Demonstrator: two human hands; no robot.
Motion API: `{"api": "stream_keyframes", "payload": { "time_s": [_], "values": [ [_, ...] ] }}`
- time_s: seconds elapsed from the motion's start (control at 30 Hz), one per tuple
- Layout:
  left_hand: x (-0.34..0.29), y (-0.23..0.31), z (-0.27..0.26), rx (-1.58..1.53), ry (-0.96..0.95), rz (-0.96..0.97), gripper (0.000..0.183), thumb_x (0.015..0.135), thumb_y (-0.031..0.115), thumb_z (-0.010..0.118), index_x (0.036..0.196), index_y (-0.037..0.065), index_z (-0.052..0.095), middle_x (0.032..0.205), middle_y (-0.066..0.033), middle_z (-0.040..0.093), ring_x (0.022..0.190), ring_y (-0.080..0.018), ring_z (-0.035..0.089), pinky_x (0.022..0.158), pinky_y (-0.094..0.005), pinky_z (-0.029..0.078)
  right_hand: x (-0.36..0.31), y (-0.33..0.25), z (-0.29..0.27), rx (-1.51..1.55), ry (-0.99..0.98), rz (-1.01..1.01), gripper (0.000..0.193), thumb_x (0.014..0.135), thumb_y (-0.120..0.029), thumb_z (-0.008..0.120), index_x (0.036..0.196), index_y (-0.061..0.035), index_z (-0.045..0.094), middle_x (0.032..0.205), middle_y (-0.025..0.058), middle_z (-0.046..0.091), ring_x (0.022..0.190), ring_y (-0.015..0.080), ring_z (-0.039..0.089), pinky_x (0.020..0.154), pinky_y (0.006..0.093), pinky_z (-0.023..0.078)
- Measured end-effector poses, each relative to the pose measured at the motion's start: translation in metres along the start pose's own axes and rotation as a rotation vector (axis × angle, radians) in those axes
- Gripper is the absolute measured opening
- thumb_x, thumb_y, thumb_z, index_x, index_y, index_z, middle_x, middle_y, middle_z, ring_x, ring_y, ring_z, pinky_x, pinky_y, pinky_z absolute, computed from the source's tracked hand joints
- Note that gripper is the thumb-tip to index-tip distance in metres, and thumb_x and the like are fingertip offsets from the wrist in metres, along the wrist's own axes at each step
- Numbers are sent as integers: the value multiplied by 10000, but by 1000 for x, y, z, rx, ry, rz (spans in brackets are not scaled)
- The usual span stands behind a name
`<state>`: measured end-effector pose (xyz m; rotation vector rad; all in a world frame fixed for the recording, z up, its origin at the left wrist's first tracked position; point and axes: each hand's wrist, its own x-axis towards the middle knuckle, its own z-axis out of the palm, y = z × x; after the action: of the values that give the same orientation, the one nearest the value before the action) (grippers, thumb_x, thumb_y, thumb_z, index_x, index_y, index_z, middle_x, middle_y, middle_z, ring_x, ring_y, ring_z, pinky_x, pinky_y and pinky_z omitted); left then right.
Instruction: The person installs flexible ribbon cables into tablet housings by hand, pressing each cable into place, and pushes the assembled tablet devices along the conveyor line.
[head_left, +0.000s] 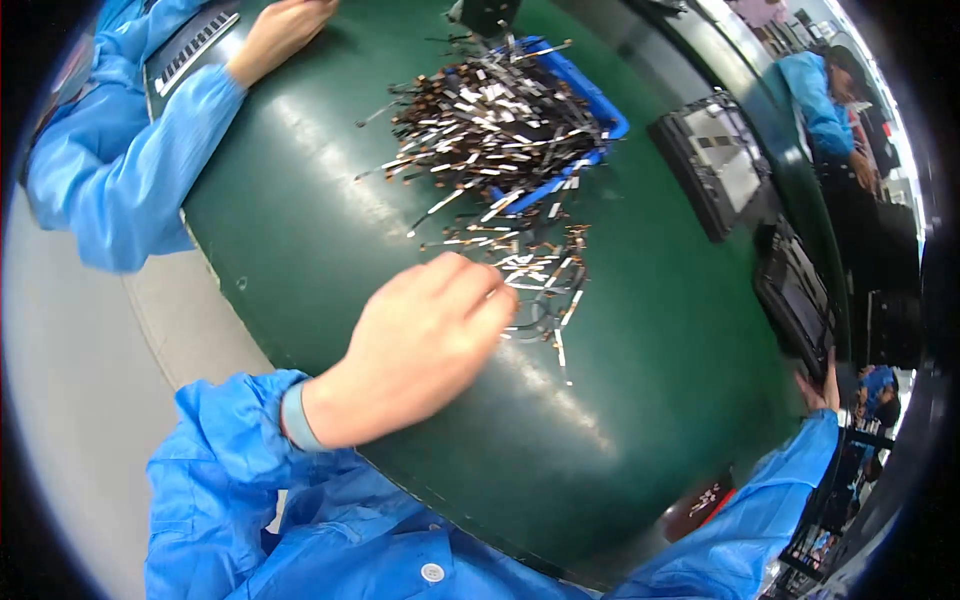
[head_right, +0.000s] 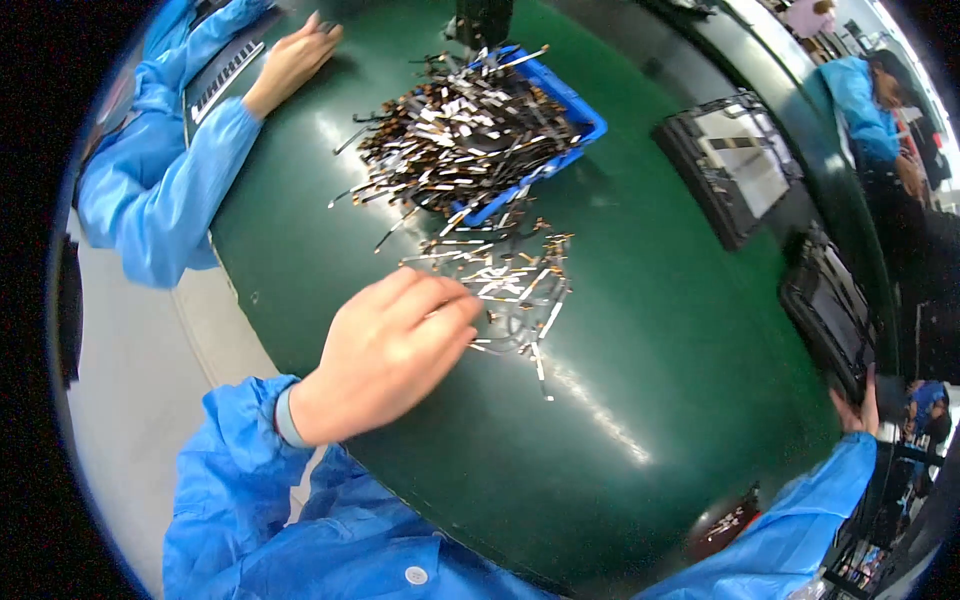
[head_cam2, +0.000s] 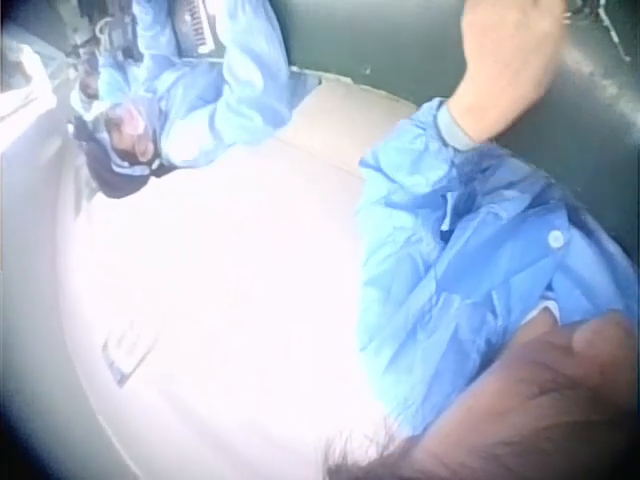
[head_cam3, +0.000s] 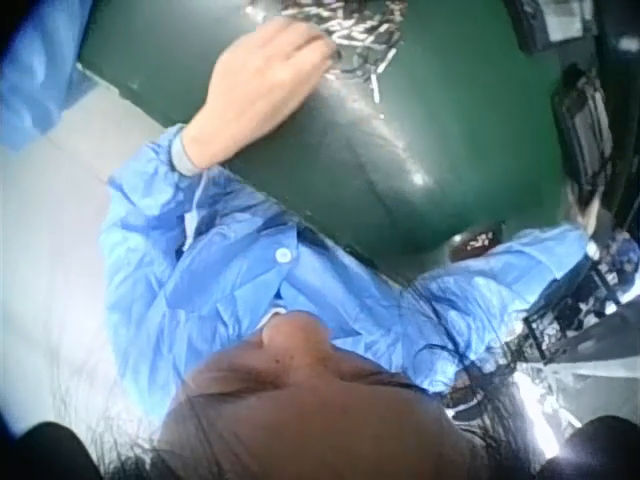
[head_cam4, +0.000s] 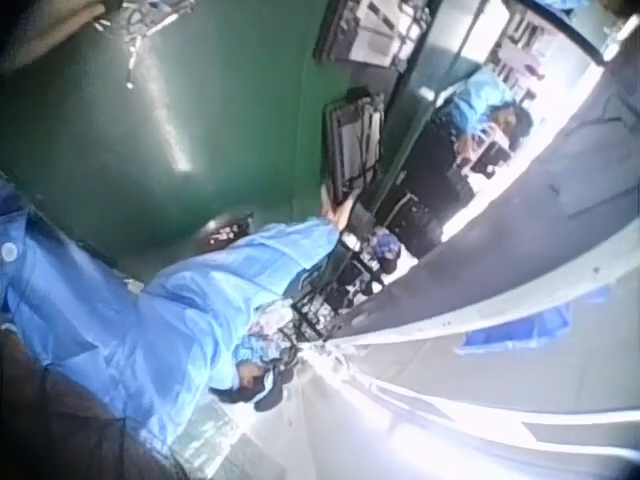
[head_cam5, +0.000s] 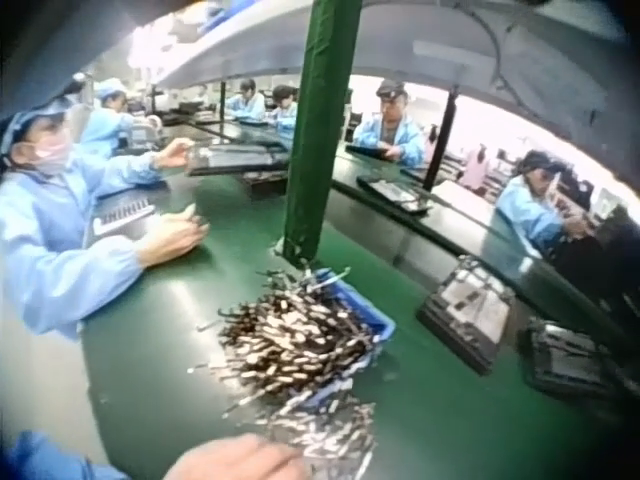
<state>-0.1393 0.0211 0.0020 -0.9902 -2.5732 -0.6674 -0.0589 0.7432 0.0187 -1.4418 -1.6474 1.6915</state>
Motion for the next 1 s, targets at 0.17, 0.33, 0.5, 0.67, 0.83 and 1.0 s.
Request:
{"api": "stream_keyframes", "payload": {
  "time_s": [0.17, 0.33, 0.5, 0.67, 0.83, 1.0],
  "values": [
    [2, -7, 9, -37, 3, 43, 270, 707, 124, 760, 945, 57, 651, 922, -54, 612, 826, -212, 591, 710, -328, 518, -32, -39, 15, 546, -66, -203, 367, 859, -255, 748, 1144, -51, 635, 1135, 81, 672, 1045, 239, 635, 909, 402, 537],
    [2, -12, 22, 19, 39, 121, 151, 727, 136, 735, 844, 85, 654, 875, -20, 595, 809, -202, 581, 689, -334, 513, -123, -39, 17, 296, -277, -305, 273, 934, -246, 654, 1124, -51, 641, 1067, 65, 689, 951, 165, 660, 820, 318, 559],
    [-6, -22, 21, 49, 91, 174, 100, 743, 101, 655, 837, 84, 627, 856, -29, 589, 811, -205, 583, 694, -340, 510, -236, 15, 77, 7, -630, -200, 228, 970, -197, 587, 1147, -54, 609, 1067, 38, 664, 969, 140, 625, 840, 325, 516],
    [5, -19, 25, 148, 120, 357, 55, 725, 115, 603, 769, 100, 574, 764, -25, 546, 783, -185, 566, 703, -313, 485, -282, 70, 116, -284, -736, -229, 212, 926, -160, 649, 1084, -21, 628, 940, 14, 664, 829, 85, 611, 727, 245, 503],
    [16, -3, 12, 172, 264, 595, 113, 702, 121, 624, 806, 82, 601, 707, -4, 516, 687, -150, 556, 585, -277, 476, -287, 91, 145, -631, -505, -639, 288, 891, -239, 696, 1063, -8, 687, 908, 42, 699, 810, 98, 619, 757, 266, 503],
    [26, 28, -14, 193, 456, 879, 154, 696, 126, 653, 843, 81, 654, 820, 16, 630, 654, -74, 531, 488, -217, 366, -343, 93, 149, -505, -408, -722, 305, 957, -258, 590, 1080, 9, 673, 934, 127, 713, 836, 193, 688, 754, 300, 540]
  ]
}}
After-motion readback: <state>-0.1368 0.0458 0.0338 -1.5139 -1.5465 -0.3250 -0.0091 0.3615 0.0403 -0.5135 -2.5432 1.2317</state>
